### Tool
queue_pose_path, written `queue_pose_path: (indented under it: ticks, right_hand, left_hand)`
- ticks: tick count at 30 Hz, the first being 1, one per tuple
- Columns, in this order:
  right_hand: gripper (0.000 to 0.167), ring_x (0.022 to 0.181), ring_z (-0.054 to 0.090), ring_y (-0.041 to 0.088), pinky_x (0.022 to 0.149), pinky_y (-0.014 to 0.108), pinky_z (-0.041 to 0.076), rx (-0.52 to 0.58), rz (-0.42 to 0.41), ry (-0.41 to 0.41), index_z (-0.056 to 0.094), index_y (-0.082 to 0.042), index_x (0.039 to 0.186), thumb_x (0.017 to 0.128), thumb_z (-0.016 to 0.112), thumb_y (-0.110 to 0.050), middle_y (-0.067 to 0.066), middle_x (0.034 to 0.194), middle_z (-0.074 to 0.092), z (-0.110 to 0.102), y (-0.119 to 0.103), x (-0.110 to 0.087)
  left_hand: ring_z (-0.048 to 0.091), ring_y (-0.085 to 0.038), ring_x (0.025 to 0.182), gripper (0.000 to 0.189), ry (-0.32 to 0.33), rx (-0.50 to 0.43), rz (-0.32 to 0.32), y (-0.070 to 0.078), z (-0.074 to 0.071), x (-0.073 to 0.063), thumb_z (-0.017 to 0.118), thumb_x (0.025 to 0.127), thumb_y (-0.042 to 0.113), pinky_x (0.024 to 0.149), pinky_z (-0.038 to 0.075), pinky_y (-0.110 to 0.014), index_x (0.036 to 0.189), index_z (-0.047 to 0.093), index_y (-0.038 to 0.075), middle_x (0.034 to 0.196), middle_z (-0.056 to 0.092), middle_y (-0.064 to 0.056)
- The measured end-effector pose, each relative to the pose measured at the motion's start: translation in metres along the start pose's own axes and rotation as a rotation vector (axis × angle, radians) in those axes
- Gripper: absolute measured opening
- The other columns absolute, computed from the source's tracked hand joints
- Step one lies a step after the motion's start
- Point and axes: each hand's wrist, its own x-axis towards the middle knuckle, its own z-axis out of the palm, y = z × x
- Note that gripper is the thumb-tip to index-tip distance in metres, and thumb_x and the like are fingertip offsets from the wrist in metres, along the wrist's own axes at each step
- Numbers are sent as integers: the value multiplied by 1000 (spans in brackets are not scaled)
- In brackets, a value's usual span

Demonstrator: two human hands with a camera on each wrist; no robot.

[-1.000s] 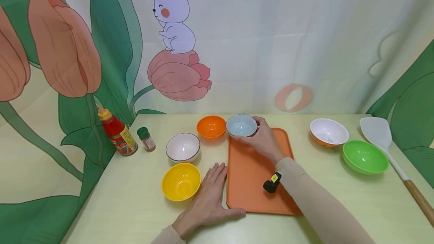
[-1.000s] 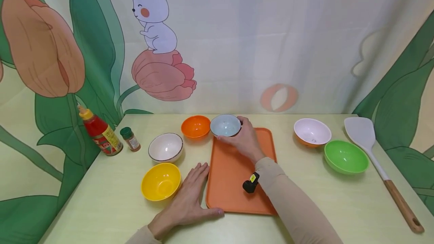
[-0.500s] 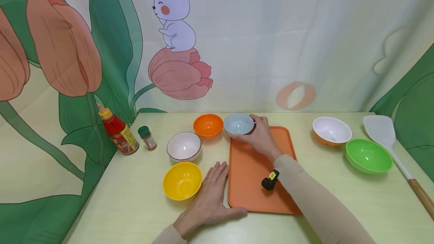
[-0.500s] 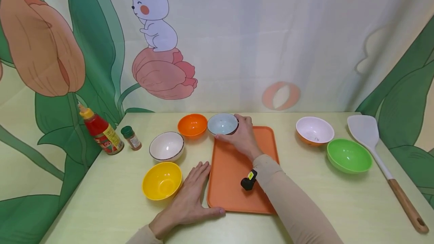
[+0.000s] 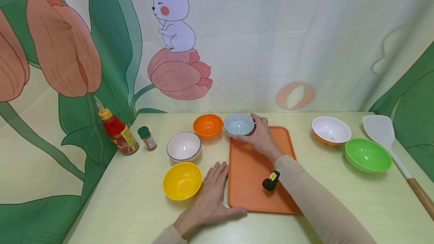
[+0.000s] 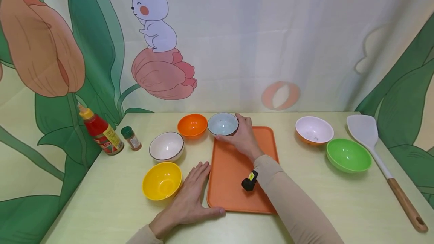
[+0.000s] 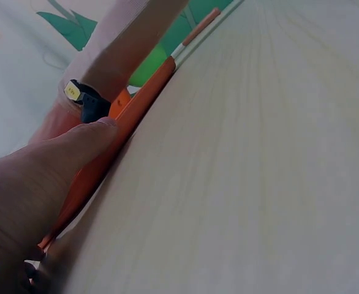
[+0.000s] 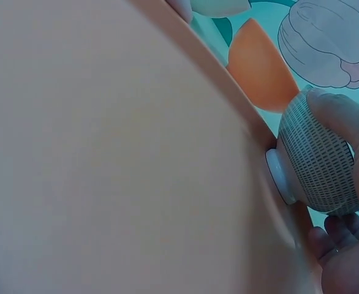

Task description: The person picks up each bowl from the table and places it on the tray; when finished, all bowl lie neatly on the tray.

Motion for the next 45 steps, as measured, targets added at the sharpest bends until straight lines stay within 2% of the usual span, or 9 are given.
queue_pose_path:
  ticks: [10,17,22,29,35,40,45]
  right_hand:
    - [134,149,46,44,127,62,45,1,-31,2,19,-16,178,79,101,-53,21,170,33,-5,-2,-4]
    - [134,156,42,40,122,58,52,50,-85,9,17,-19,179,80,101,-53,16,175,30,-20,-13,-10]
    - [128,156,43,40,124,61,48,72,-114,40,20,-20,179,84,99,-50,14,176,32,-35,-21,-15]
    - [123,159,43,33,129,58,43,112,-167,98,21,-22,179,86,98,-47,5,178,35,-65,-31,-27]
    - [117,158,46,30,128,55,44,149,-208,163,27,-23,178,86,100,-33,3,175,41,-98,-41,-43]
    - [115,156,48,28,127,51,44,150,-226,222,29,-24,177,86,100,-23,1,172,45,-126,-41,-58]
    - [115,153,51,28,122,36,47,109,-232,273,30,-30,176,85,100,-19,0,170,47,-149,-33,-75]
  left_hand:
    - [9,-30,174,137,4,15,12,1,1,0,77,80,89,142,10,-54,178,24,10,187,17,-9]
    - [9,-29,174,138,-10,-5,-18,2,0,0,75,78,92,142,9,-55,179,23,13,187,17,-7]
    - [9,-30,174,138,-8,-22,-20,3,0,-1,76,79,91,142,10,-56,179,23,12,187,16,-7]
    - [9,-30,174,138,7,-26,2,1,1,-1,78,79,89,142,10,-56,178,24,10,187,17,-8]
    - [8,-28,174,139,0,-20,-14,1,1,0,77,78,90,142,10,-55,179,22,11,188,16,-7]
    - [9,-30,174,138,10,-25,1,1,2,0,77,79,90,142,11,-56,179,23,10,187,16,-9]
    - [9,-30,174,137,13,-28,8,0,3,0,76,80,90,142,10,-56,178,23,10,187,16,-9]
